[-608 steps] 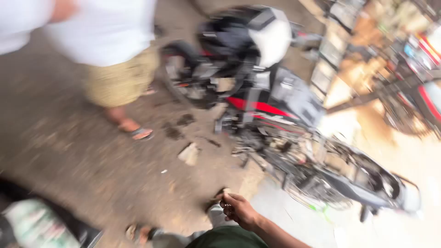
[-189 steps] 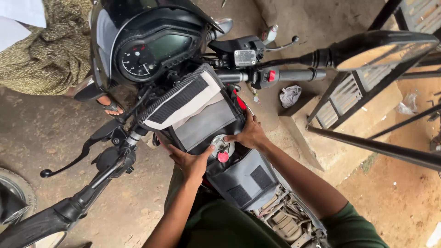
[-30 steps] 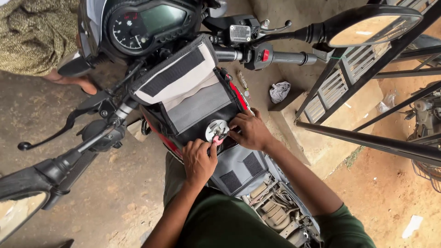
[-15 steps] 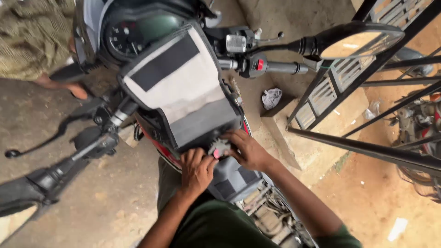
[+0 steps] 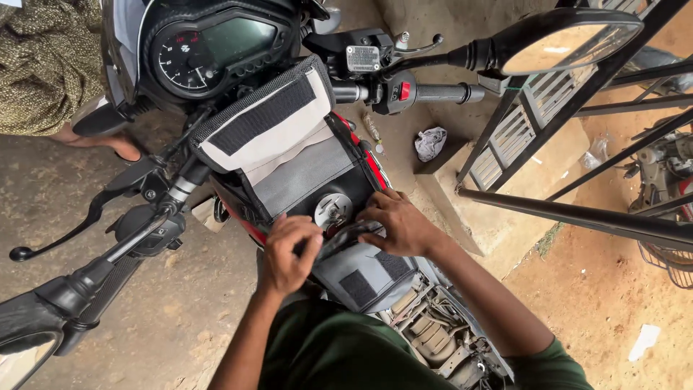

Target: Repairing the fuel tank cap and lock mechanism on a motorcycle.

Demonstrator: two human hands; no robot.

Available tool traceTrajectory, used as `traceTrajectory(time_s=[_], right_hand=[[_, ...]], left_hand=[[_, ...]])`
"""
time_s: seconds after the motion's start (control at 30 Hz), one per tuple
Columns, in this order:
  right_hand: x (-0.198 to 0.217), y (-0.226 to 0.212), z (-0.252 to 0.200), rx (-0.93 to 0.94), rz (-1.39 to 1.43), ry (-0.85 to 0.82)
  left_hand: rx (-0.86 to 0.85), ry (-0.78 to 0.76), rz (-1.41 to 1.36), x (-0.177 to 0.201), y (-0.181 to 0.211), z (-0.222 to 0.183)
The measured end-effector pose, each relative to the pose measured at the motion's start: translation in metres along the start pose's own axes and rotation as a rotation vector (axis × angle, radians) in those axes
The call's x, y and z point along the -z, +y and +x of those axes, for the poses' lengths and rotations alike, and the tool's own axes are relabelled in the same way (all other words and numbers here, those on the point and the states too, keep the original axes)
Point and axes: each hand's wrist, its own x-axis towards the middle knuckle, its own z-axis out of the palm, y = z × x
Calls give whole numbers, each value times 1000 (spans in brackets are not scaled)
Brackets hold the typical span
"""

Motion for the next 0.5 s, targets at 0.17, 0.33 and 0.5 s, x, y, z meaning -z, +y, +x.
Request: traceTrajectory(time_s=[0.17,0.33,0.5], right_hand=[[10,5,-7,2,-96,-57],[-9,29,33,-711,218,-116],[-45,52,52,-471,138,175]], left_hand=[[-24,-47,125,12,-30,31],[-114,-209,462,25,-22,47],[-76,-242,471,23,-27,30]])
